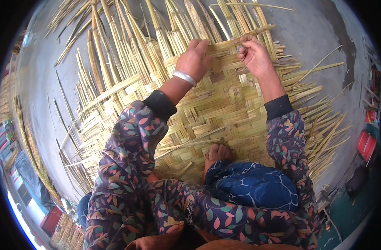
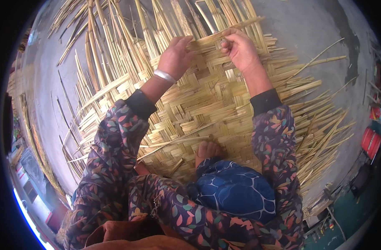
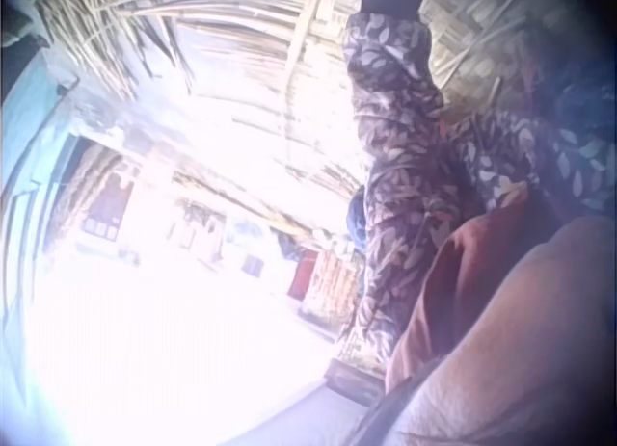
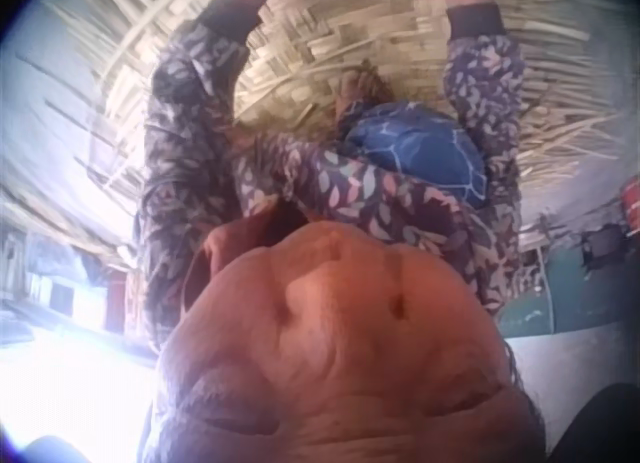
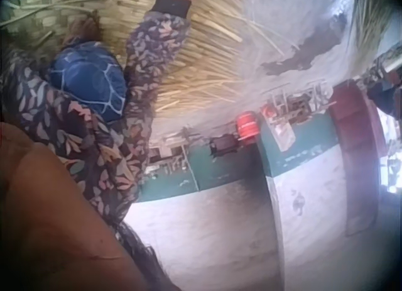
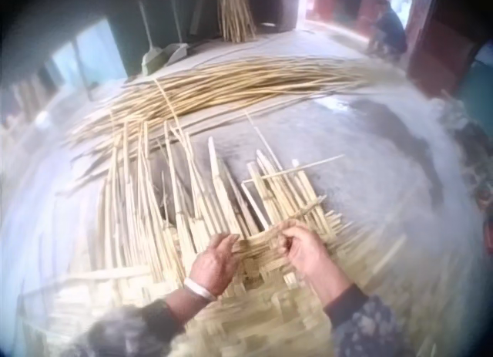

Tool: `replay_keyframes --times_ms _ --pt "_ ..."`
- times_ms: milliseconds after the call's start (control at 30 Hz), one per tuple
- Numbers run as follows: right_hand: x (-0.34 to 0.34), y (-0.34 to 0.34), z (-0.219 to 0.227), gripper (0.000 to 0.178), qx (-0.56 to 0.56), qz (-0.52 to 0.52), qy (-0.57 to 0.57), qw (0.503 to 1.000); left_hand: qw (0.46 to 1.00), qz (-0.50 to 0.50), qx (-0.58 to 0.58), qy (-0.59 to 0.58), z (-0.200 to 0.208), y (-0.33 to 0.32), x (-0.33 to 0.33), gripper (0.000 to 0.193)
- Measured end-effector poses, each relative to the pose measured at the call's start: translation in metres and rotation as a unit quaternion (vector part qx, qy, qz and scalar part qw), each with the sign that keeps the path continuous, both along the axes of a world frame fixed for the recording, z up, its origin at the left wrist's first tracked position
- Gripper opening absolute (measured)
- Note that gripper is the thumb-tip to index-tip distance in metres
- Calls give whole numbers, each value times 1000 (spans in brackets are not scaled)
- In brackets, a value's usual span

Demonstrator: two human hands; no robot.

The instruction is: The person weaves a basket by hand using dried palm leaves. They interlace the leaves in a crisscross pattern, gradually building up the structure of the basket.

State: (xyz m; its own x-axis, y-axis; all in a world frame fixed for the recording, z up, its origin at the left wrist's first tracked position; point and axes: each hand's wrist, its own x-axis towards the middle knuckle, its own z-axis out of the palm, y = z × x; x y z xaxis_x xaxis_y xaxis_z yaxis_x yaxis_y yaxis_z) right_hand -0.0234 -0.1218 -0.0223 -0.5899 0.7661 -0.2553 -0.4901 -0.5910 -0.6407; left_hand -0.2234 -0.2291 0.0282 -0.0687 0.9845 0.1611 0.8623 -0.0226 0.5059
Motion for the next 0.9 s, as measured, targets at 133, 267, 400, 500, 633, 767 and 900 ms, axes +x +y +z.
replay_keyframes --times_ms 133,267,400,500,633,767,900 --pt "1 13 22 12 89 62 -86 990 992 84 -88 -32 8 21 8 29" --pt "-18 42 26 12 245 94 -220 940 983 167 -61 -49 8 22 13 26" --pt "-43 71 28 32 429 151 -418 786 964 228 -45 -128 9 24 17 29" --pt "-78 65 38 39 524 157 -548 633 951 256 -40 -169 11 23 15 25" --pt "-101 63 57 46 490 160 -581 630 947 262 -8 -185 15 21 16 22" --pt "-107 87 44 51 450 115 -582 667 943 264 2 -204 21 20 21 20" --pt "-111 104 45 55 448 116 -537 705 929 265 29 -256 19 19 22 19"
